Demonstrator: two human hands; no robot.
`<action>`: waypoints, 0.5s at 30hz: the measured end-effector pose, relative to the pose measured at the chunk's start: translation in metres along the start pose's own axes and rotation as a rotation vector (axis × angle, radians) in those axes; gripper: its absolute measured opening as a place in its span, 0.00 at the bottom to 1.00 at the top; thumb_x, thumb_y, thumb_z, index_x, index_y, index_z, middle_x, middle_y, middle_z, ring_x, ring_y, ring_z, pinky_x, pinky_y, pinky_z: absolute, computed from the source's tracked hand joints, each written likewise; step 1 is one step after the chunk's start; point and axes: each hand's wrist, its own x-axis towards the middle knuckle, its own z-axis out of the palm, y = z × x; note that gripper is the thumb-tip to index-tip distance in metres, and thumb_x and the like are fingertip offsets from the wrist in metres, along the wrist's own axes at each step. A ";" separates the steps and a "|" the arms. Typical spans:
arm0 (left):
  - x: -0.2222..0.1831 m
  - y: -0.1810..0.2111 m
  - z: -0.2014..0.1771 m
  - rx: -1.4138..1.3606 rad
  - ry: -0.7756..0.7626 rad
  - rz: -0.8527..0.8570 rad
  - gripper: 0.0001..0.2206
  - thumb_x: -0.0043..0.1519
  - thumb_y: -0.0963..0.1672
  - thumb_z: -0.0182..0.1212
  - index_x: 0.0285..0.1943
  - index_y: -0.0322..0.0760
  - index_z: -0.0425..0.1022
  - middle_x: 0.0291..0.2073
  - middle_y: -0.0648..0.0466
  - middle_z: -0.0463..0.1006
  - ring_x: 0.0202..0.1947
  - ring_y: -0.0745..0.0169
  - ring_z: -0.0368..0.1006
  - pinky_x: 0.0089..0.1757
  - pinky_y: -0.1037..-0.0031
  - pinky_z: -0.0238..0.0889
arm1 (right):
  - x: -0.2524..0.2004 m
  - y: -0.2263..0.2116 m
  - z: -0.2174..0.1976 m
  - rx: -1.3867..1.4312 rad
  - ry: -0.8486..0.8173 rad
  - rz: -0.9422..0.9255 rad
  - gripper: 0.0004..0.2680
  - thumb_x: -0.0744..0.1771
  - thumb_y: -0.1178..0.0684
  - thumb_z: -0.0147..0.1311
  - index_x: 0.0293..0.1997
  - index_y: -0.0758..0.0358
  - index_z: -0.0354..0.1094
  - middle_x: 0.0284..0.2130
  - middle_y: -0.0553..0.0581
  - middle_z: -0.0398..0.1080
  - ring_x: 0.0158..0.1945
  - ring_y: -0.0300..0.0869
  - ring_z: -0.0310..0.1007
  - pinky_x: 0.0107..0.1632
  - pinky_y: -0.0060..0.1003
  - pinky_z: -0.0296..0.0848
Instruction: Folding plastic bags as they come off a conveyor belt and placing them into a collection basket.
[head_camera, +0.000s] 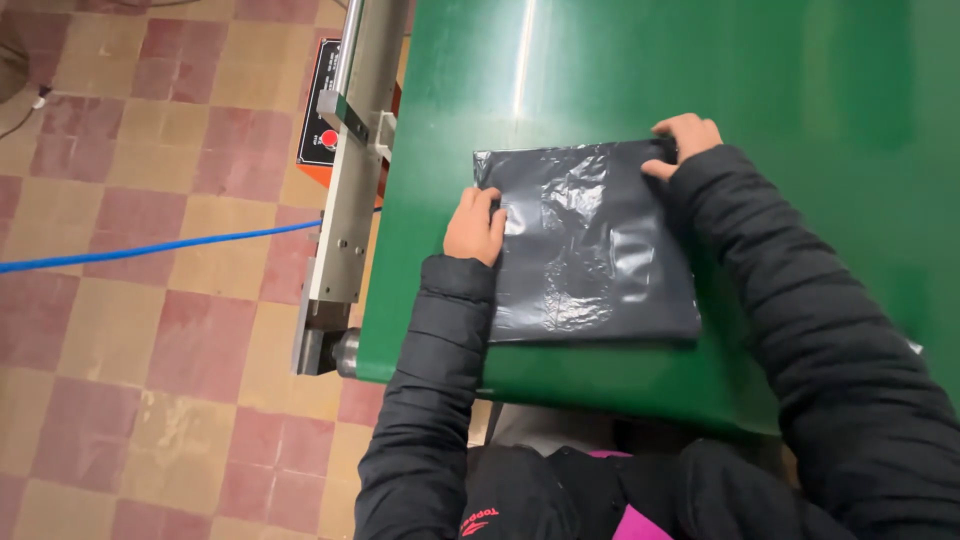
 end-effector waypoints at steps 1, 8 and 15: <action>0.001 0.006 -0.003 0.024 0.010 0.057 0.11 0.62 0.42 0.62 0.52 0.35 0.73 0.45 0.45 0.72 0.44 0.41 0.72 0.43 0.60 0.67 | 0.010 -0.007 0.001 -0.109 -0.067 0.003 0.19 0.60 0.47 0.70 0.52 0.63 0.71 0.49 0.63 0.71 0.51 0.57 0.72 0.53 0.48 0.71; -0.016 0.034 0.013 0.307 -0.012 0.233 0.08 0.67 0.46 0.63 0.52 0.42 0.75 0.48 0.52 0.75 0.47 0.47 0.73 0.44 0.61 0.68 | 0.040 0.023 0.026 -0.335 -0.438 0.148 0.18 0.58 0.43 0.72 0.45 0.60 0.72 0.43 0.64 0.73 0.51 0.60 0.71 0.54 0.51 0.71; -0.042 -0.006 0.021 -1.224 -0.336 -0.747 0.34 0.68 0.63 0.34 0.66 0.39 0.69 0.65 0.48 0.73 0.64 0.59 0.71 0.60 0.66 0.60 | -0.049 -0.109 -0.046 -0.136 -0.080 -0.164 0.08 0.65 0.56 0.61 0.47 0.60 0.72 0.41 0.59 0.73 0.48 0.56 0.72 0.51 0.50 0.70</action>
